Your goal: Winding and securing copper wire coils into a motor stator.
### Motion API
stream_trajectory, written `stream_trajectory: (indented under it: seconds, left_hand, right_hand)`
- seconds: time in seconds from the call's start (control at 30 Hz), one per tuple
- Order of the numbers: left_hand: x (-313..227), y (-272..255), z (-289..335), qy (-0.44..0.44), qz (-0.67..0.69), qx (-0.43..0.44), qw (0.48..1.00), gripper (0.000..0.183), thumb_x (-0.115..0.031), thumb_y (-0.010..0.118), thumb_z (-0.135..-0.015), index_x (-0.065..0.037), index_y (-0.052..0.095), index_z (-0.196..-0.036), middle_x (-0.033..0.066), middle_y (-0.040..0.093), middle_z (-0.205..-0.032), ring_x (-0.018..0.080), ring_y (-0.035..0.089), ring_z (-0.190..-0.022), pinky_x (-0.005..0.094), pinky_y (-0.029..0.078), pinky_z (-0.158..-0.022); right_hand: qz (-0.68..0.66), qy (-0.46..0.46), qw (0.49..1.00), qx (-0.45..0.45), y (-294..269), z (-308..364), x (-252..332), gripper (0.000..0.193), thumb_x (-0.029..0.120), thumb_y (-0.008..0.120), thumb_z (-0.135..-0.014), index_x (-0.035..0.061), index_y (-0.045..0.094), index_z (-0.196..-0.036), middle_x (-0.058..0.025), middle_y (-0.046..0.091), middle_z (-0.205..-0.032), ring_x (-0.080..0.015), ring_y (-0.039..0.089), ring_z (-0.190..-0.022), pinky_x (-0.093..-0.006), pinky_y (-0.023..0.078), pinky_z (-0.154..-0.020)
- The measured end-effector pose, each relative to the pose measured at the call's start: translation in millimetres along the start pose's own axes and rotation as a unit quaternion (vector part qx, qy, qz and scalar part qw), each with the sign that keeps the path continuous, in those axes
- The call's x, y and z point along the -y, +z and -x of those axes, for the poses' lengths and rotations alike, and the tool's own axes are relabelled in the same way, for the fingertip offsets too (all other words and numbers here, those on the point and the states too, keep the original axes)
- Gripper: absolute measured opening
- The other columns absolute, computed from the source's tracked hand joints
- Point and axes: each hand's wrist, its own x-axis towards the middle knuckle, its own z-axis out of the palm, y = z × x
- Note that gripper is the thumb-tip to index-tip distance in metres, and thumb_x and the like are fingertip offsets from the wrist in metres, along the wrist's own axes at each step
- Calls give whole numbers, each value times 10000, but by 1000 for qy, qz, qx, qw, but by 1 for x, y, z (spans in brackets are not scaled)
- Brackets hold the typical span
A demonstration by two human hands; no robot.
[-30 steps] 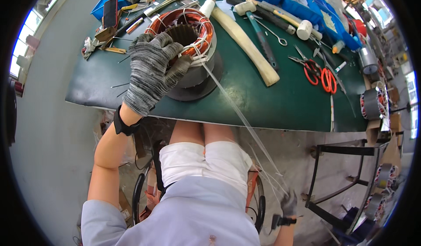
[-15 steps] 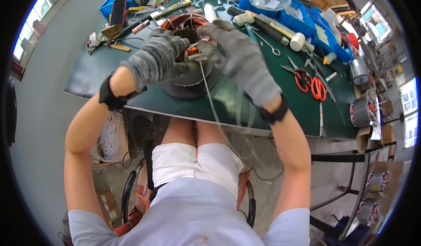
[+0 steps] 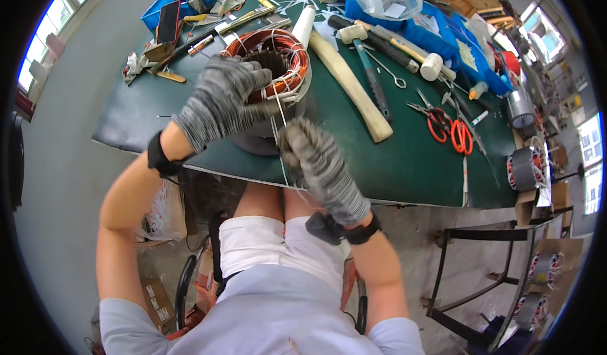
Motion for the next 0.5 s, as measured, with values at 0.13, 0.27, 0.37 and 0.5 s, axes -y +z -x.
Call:
stream_trajectory:
  seconds: [0.13,0.27,0.37,0.5]
  left_hand:
    - [-1,-13,-20,-35,79,110,990,352,-332,684,-683,-141,621,-972,116,519,-1129,320,530,-991,426,381,-913]
    - [14,5,-40,277,-51,-14,959,340,-334,613,-773,-235,601,-1099,28,319,-1378,295,397,-1207,420,413,-920]
    - [25,4,-39,270,-15,98,958,360,-256,629,-758,-226,591,-1115,3,328,-1380,309,299,-1273,425,443,-891]
    - [32,11,-19,239,125,101,957,177,-216,619,-713,-154,626,-878,88,416,-1319,406,306,-1247,509,275,-1040]
  right_hand:
    - [-86,91,992,-24,-5,21,-7,257,252,479,-915,26,555,-1008,70,407,-660,-24,351,-546,-179,299,-464]
    - [-128,116,984,48,-4,20,20,276,220,493,-901,8,546,-1069,71,369,-630,-10,287,-504,-160,228,-442]
    - [-18,16,999,22,-11,11,14,246,229,501,-896,46,562,-1048,44,427,-634,-26,341,-500,-164,292,-457]
    - [225,-327,910,-119,15,-21,17,152,245,461,-922,129,557,-944,-26,486,-611,-54,403,-467,-186,380,-453]
